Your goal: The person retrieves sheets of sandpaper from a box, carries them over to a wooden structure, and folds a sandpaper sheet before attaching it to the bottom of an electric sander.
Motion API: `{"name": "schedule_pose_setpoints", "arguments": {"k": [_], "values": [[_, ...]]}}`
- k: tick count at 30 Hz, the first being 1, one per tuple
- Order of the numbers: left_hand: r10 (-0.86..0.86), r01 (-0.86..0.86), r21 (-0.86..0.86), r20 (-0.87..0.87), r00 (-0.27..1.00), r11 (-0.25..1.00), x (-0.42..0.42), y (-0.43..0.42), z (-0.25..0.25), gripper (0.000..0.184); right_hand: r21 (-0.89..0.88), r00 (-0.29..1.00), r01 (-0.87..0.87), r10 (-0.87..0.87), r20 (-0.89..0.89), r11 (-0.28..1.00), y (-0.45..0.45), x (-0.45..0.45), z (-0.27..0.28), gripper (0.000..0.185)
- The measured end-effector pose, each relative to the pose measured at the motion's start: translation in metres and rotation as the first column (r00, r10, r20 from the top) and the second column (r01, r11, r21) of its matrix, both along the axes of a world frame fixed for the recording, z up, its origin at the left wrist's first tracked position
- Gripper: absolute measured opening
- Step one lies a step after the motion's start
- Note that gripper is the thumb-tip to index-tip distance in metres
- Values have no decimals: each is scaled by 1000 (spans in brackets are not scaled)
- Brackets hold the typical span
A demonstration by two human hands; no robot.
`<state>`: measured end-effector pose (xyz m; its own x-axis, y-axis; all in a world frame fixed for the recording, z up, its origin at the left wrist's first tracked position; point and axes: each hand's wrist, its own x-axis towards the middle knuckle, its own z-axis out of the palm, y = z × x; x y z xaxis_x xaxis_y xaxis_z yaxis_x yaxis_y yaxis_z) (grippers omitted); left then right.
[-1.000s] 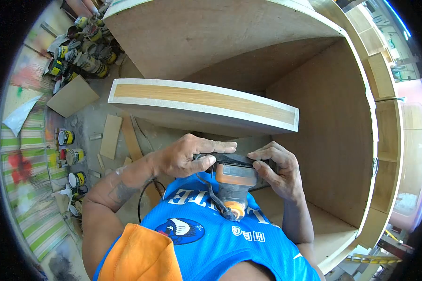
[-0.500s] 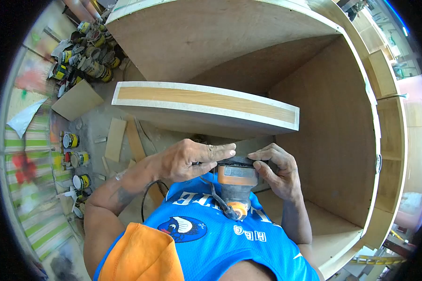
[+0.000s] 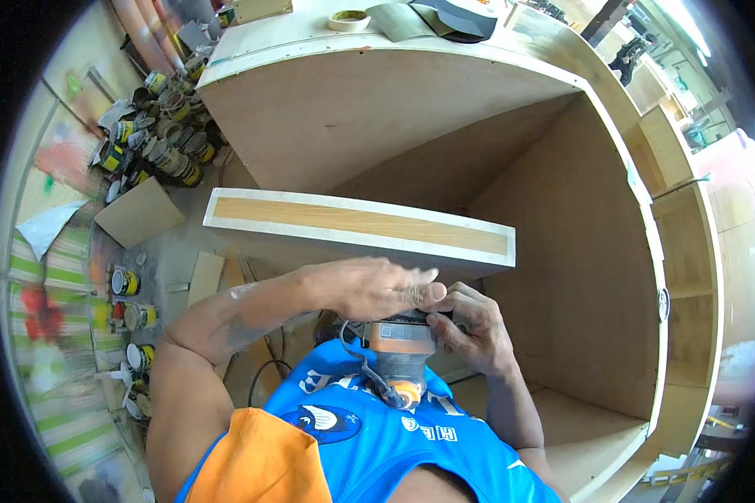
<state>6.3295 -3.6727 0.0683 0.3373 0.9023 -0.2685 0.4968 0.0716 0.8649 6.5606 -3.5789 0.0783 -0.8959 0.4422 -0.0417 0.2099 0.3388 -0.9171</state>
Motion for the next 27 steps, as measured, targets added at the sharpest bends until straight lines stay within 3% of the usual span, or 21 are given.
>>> {"name": "schedule_pose_setpoints", "arguments": {"k": [1,2,4,5,7,10,11,14,18,20,23,26,27], "values": [[-121,119,-42,-52,991,992,4,3,-18,126,40,1000,-4,5,-22,999,1,3,-1,16],[-228,201,-324,-46,973,924,4,11,3,118,81,999,-8,12,-47,997,2,4,0,16],[-259,312,-360,188,947,879,3,16,-10,107,59,998,19,-15,-69,998,-1,6,2,17],[-271,320,-357,182,945,878,3,16,-15,107,67,996,38,-33,-77,997,-1,9,-2,17],[-149,278,-346,356,923,896,2,19,-18,75,47,994,68,-64,-93,997,1,14,-7,18],[-107,289,-415,409,906,863,8,22,-21,74,15,990,110,-108,-91,994,0,19,-3,18],[-192,386,-343,482,855,856,9,26,-20,87,10,988,124,-122,-93,992,0,20,-1,18],[-257,379,-255,406,877,890,16,30,-19,80,75,981,157,-146,-131,985,1,24,-1,18],[-263,388,-246,420,868,888,22,33,-13,77,25,972,195,-190,-135,980,1,30,-5,19],[-231,330,-293,324,917,897,23,34,-9,76,-72,972,185,-193,-131,980,1,34,-4,27],[-279,348,-347,232,932,871,21,43,-4,67,-72,952,207,-218,-216,976,-2,34,-5,33],[-284,354,-227,291,914,907,24,43,-14,75,-63,957,199,-208,-204,978,-3,42,-10,43],[-288,363,-240,295,911,900,23,44,-6,65,-89,942,214,-229,-244,973,-5,44,-10,48]]}}
